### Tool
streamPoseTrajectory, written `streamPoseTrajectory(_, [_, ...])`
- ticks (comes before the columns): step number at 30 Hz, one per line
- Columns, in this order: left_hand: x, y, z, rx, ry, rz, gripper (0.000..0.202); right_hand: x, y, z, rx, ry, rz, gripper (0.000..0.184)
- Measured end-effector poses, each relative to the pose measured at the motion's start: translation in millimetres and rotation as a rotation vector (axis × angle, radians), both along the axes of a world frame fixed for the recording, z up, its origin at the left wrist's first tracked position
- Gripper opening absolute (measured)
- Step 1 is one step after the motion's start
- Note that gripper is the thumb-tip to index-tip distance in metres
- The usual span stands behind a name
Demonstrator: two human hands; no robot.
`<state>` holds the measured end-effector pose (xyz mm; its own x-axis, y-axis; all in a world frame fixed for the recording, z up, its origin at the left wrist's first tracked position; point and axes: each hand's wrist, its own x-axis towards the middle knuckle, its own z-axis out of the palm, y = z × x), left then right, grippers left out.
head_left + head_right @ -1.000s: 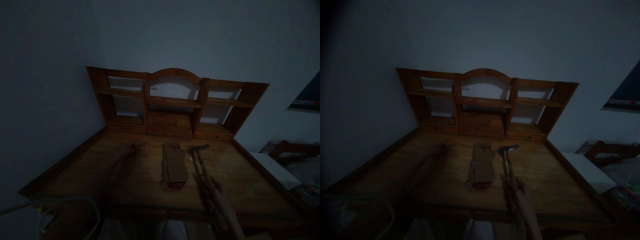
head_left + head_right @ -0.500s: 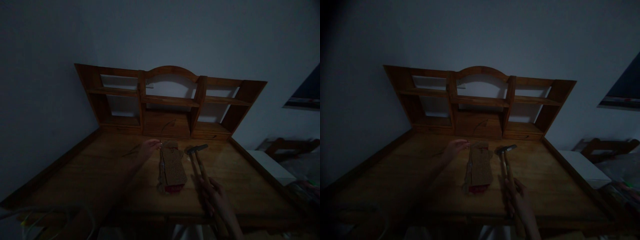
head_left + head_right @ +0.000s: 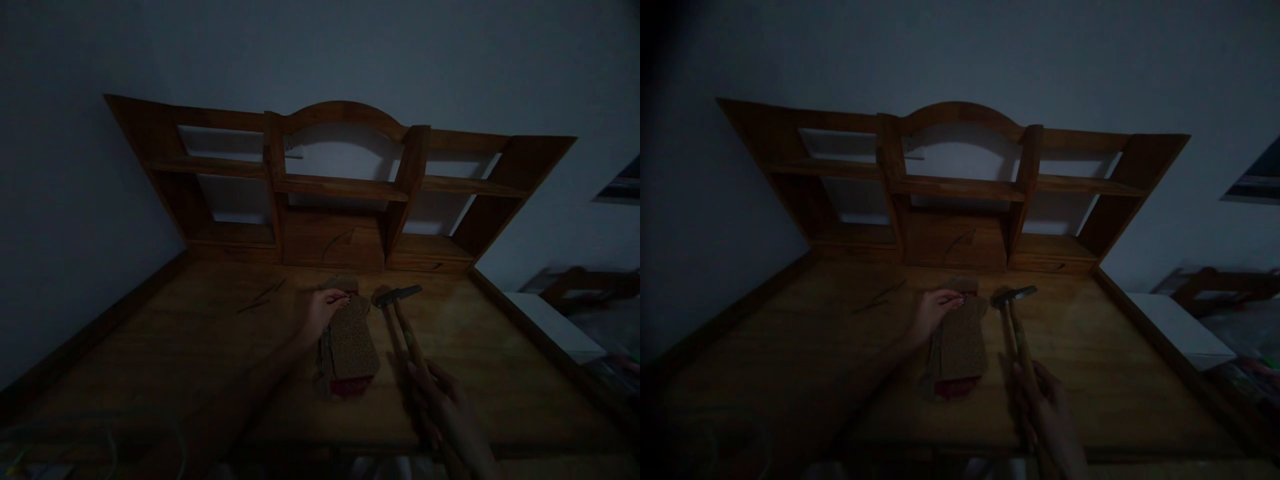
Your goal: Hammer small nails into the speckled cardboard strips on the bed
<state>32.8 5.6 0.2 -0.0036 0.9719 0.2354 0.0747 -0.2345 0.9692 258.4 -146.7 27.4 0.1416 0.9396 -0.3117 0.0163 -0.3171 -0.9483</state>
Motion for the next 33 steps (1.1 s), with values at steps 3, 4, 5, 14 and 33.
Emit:
streamPoseTrajectory(3, [-2.0, -3.8, 0.0, 0.062, 0.132, 0.021, 0.017, -5.9, -1.5, 6.9, -0.017, -0.026, -0.063, 0.035])
streamPoseTrajectory(4, [-2.5, -4.5, -0.1, 0.077, 0.16, 0.028, 0.016, -7.2, -2.2, 8.4, -0.017, -0.021, -0.081, 0.034])
streamPoseTrajectory(5, [-2.9, -5.0, -0.3, 0.089, 0.185, 0.038, 0.015, -8.0, -2.8, 9.2, -0.018, -0.014, -0.093, 0.034])
streamPoseTrajectory(14, [-1.8, -3.4, -3.6, 0.116, 0.27, 0.08, 0.016, -2.4, -2.3, 1.8, -0.021, 0.013, -0.053, 0.034])
streamPoseTrajectory(33, [0.7, -9.1, 10.7, 0.286, 0.584, 0.016, 0.013, -10.0, -7.1, 2.9, -0.019, -0.052, -0.123, 0.046])
